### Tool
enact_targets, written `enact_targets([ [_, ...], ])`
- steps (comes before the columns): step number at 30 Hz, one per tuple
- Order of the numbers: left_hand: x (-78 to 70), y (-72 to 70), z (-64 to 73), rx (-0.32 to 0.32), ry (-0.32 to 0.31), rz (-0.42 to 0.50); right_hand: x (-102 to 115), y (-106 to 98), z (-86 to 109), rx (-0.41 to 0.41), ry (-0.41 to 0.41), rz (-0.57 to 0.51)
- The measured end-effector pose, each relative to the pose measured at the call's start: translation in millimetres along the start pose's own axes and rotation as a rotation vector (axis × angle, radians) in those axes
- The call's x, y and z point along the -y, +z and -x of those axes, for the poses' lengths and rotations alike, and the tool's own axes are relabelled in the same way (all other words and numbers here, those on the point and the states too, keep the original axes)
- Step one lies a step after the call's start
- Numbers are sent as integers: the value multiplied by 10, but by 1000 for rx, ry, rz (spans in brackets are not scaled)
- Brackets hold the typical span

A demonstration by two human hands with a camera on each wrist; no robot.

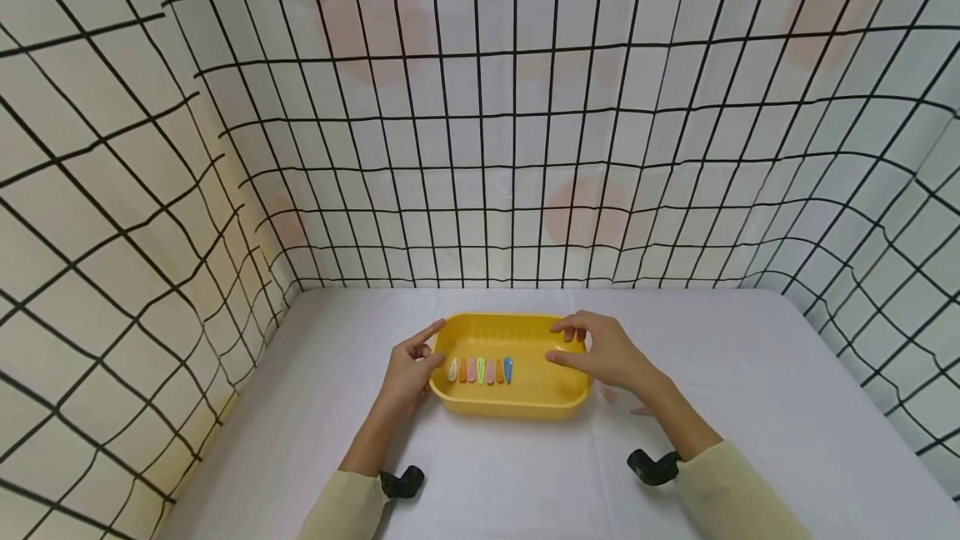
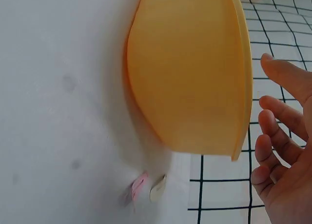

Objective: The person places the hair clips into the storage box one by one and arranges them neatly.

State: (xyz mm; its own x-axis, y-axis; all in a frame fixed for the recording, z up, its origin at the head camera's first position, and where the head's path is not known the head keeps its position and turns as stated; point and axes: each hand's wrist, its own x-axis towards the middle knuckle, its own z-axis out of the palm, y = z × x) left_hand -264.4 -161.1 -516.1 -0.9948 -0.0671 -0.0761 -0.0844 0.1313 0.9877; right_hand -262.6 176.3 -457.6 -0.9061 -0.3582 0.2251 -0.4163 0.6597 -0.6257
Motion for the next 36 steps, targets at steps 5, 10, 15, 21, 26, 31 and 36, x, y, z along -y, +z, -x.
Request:
enact_targets([
  [5, -7, 0, 7, 4, -6, 7, -136, -122, 122, -30, 18, -5],
  [10, -15, 0, 8, -3, -11, 2, -302, -236, 223, -56, 61, 12],
  [15, -20, -4, 15, 2, -10, 8, -437, -323, 309, -66, 104, 36],
  [21, -18, -2, 15, 4, -14, 12, -576, -359, 395, -50, 148, 72],
  [26, -15, -8, 17, 7, -8, 14, -649, -366, 481, -45, 177, 74],
  [31, -16, -10, 17, 5, -9, 11, -729, -378, 583, -43, 189, 72],
  [36, -5, -4, 9, 4, -5, 13, -824, -403, 713, -30, 218, 69],
])
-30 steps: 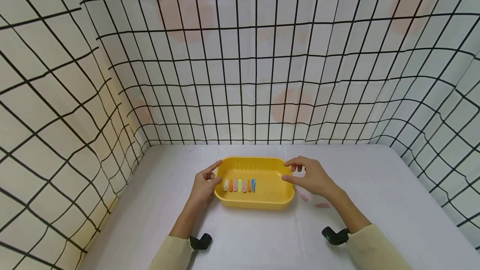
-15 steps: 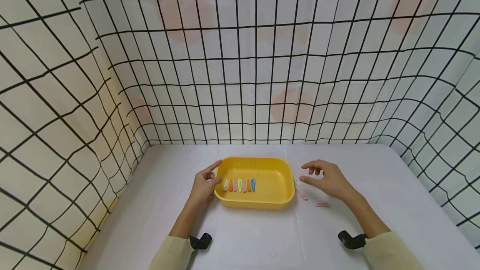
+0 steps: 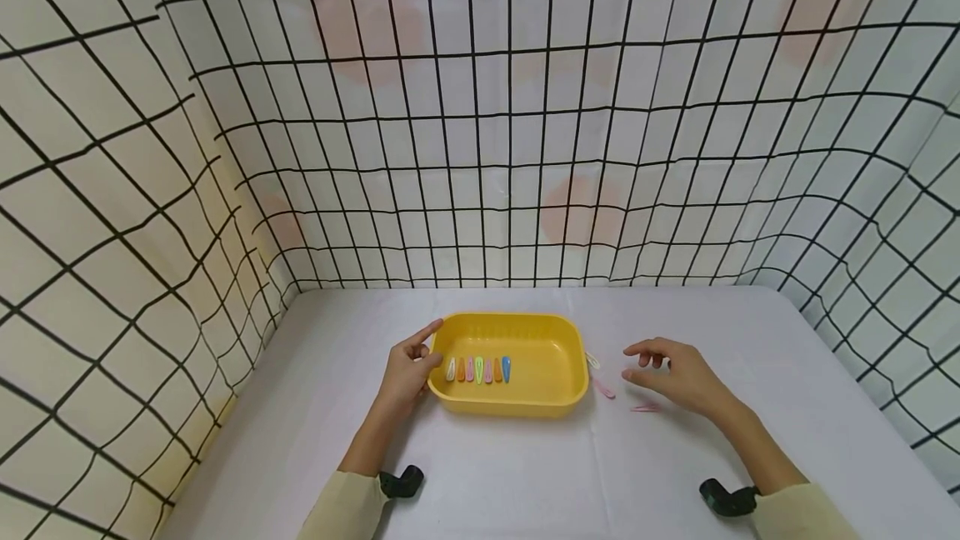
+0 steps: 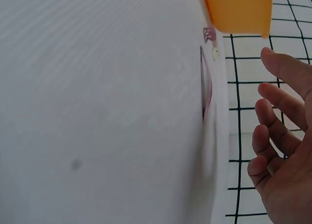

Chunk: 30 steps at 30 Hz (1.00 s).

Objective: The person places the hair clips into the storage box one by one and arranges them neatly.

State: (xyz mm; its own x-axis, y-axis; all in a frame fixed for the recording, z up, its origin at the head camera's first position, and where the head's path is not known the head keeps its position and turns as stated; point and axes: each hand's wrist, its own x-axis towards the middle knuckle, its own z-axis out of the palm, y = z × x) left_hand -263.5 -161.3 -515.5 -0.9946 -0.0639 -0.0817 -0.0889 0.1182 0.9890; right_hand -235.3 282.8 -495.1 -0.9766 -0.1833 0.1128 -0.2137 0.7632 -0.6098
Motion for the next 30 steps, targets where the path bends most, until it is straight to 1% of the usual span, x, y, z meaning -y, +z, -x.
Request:
enact_targets([
  [2, 4, -2, 1, 1, 1, 3, -40, -9, 41, 2, 9, 1],
  [9, 7, -5, 9, 7, -5, 4, -173, -29, 155, 21, -31, -2],
  [13, -9, -2, 12, 7, 2, 0, -251, -19, 198, 40, -44, 19],
  [20, -28, 3, 13, 4, -3, 1, -296, -16, 238, 116, -32, 10],
  [23, -35, 6, 17, 2, -6, -1, -294, -20, 257, 146, -50, 12],
  [26, -42, 8, 24, 1, -4, 2, -301, -23, 275, 136, -104, 2],
  [30, -46, 8, 31, 1, -3, 5, -334, -11, 274, 60, -189, -2],
])
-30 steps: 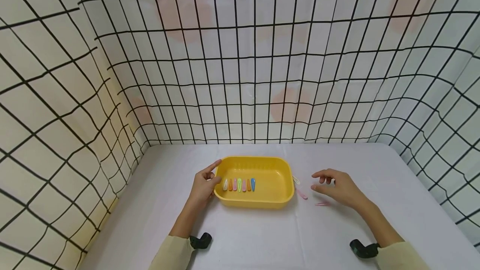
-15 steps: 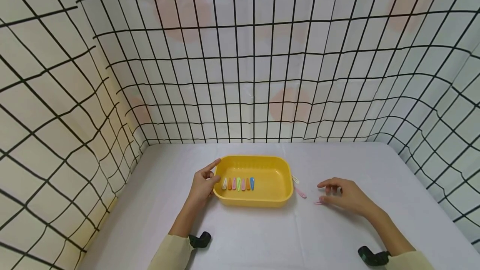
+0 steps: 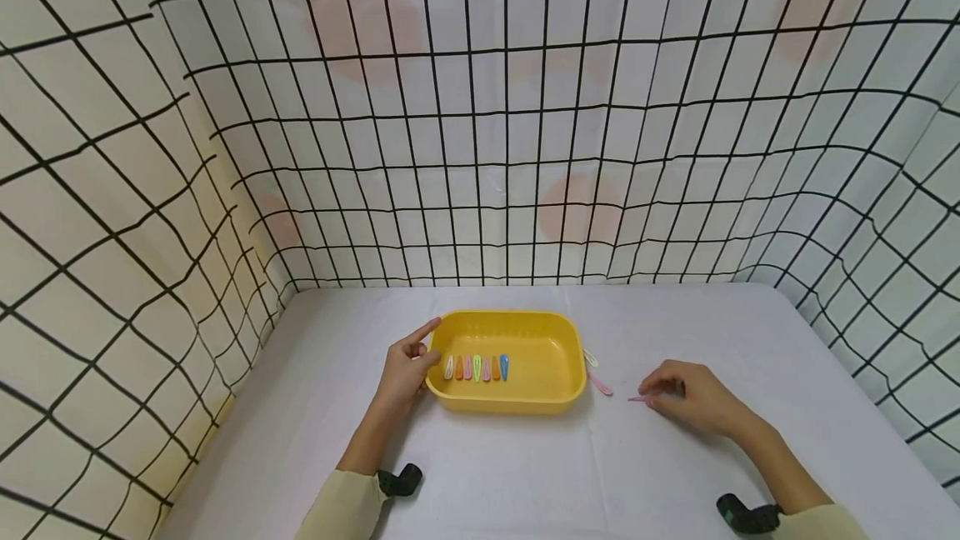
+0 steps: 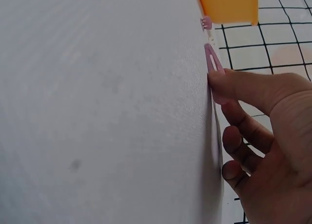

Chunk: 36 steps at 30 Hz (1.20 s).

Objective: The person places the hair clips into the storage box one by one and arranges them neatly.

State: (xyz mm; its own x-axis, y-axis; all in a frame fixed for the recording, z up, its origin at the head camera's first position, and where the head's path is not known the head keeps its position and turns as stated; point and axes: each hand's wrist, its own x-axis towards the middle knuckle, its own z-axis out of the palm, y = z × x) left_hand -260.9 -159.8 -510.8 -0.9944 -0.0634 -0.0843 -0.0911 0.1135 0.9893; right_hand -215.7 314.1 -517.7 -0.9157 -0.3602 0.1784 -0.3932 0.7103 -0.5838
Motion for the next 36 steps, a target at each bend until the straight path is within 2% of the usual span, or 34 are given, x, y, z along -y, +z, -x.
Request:
enact_targets([
  [6, 24, -17, -17, 10, -5, 13, -23, 14, -44, -80, -9, 52],
  [19, 44, -6, -30, 11, 4, 29, -4, 8, -2, -107, 150, 53],
  [28, 45, 5, -25, -5, 4, 29, 6, 25, -22, -133, 214, 68],
  [32, 39, 3, -18, -5, 8, 31, -3, 48, -47, -106, 223, 55],
  [36, 40, -3, -14, 2, 12, 25, -15, 30, -29, 7, 179, 45],
])
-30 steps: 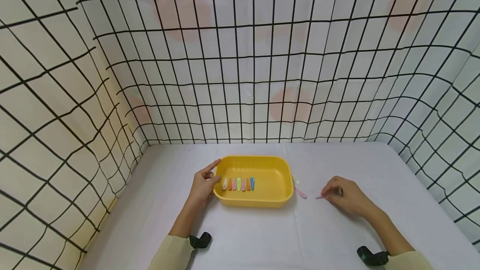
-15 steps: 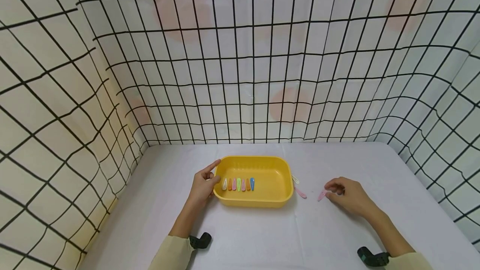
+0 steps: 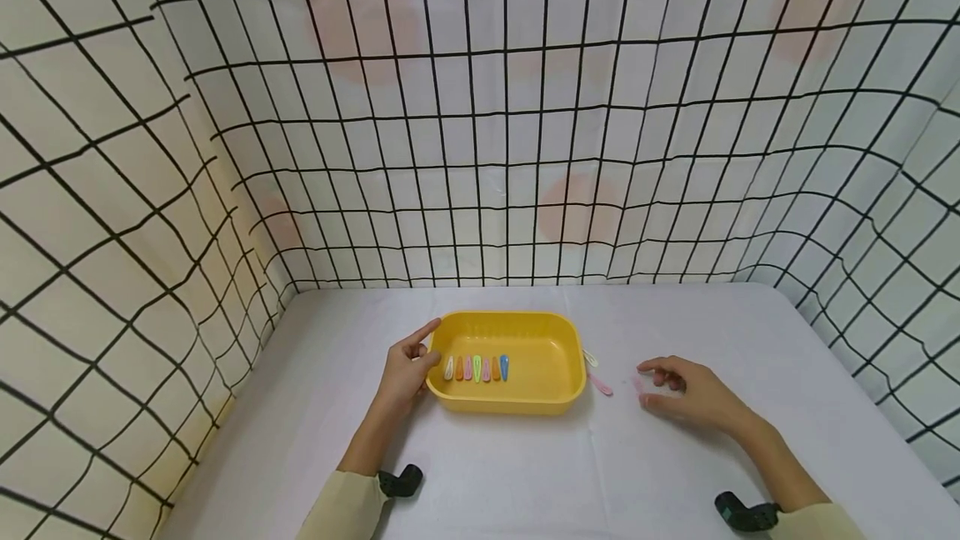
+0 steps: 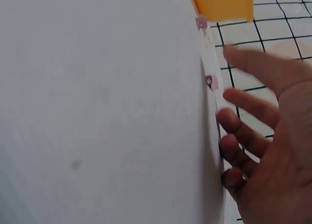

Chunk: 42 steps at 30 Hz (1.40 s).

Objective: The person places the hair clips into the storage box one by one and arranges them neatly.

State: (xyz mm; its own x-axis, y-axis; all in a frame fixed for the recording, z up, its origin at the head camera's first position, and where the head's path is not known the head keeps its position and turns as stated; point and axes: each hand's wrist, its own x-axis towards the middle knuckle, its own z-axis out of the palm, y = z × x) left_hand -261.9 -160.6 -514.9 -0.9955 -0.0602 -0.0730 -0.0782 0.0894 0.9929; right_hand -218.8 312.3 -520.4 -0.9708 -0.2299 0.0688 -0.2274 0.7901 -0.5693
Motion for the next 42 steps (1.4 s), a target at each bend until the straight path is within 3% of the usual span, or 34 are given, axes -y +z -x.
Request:
enact_targets([
  [3, 2, -3, 0, -1, 1, 0, -29, -46, 11, 79, -75, 16],
  [7, -4, -3, 4, -4, 2, -4, -78, -95, -9, 116, -142, 11],
  [13, -13, 4, 0, 3, -1, -1, -126, -109, -63, 143, -161, -8],
  [32, 3, -12, -9, 3, -4, -11, -156, -67, -55, 92, -107, -16],
  [42, 3, -8, -17, 20, -11, -5, -82, -83, -97, 39, -127, -49],
])
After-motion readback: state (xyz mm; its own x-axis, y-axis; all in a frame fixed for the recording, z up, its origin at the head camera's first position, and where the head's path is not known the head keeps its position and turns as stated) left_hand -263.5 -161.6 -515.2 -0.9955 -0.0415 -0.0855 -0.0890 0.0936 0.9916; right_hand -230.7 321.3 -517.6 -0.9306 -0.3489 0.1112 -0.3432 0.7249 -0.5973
